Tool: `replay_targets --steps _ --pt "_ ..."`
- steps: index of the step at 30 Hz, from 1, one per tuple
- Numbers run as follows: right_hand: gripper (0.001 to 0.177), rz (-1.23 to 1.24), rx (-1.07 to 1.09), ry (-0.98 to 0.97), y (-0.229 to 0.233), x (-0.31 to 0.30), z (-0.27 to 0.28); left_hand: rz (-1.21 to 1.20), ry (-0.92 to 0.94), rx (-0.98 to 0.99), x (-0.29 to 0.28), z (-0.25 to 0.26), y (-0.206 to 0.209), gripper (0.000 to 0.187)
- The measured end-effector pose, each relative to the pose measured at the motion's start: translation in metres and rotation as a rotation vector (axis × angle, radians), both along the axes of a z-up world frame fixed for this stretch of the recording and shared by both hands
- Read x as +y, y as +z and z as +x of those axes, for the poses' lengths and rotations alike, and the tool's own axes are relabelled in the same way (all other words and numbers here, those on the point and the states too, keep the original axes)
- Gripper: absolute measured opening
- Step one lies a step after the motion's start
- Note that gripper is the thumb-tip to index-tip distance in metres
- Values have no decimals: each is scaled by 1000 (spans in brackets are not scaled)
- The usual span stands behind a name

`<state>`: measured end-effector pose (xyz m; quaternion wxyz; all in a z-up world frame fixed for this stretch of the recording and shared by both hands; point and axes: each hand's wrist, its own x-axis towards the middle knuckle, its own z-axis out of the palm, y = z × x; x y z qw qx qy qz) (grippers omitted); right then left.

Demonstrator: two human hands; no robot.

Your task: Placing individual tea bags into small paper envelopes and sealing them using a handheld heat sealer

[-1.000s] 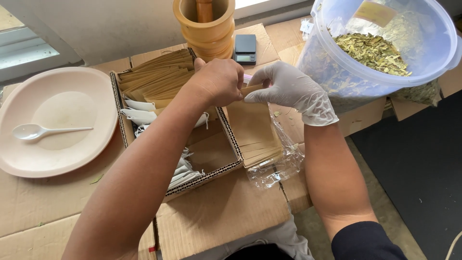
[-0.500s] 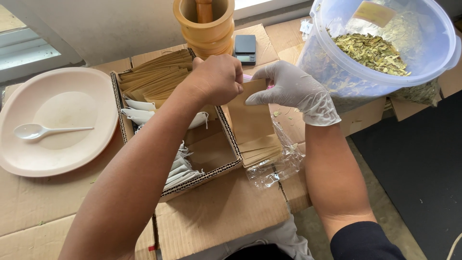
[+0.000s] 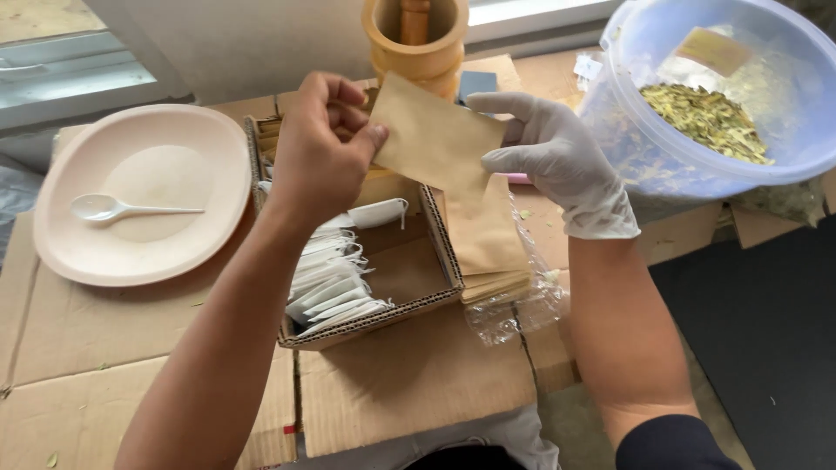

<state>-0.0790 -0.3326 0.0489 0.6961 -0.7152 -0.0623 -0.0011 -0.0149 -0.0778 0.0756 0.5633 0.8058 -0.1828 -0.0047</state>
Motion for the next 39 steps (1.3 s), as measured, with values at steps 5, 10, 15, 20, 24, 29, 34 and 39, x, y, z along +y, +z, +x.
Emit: replay_targets --steps 5,10,15,20,24,29,34,39 --pt "52 156 -114 -109 -4 28 7 54 77 83 35 -28 -5 42" --pt "44 -175 -246 -311 23 68 -2 388 108 -308 59 -36 -21 105" --pt "51 -687 -517 -208 58 92 -13 547 -69 -602 54 -40 -28 128" --pt "56 -833 -557 -77 60 106 1 316 -131 -320 46 -46 -25 136" --pt "57 -906 -709 54 62 118 11 264 -165 -232 59 -23 -35 92" --pt "54 -901 -684 35 43 116 20 -38 -140 -43 69 -10 -57 52" --pt "50 -720 -631 74 40 118 26 -196 -123 -100 71 -5 -66 33" --pt "69 -837 -296 41 45 111 28 -304 -37 -63 76 -5 -67 36"
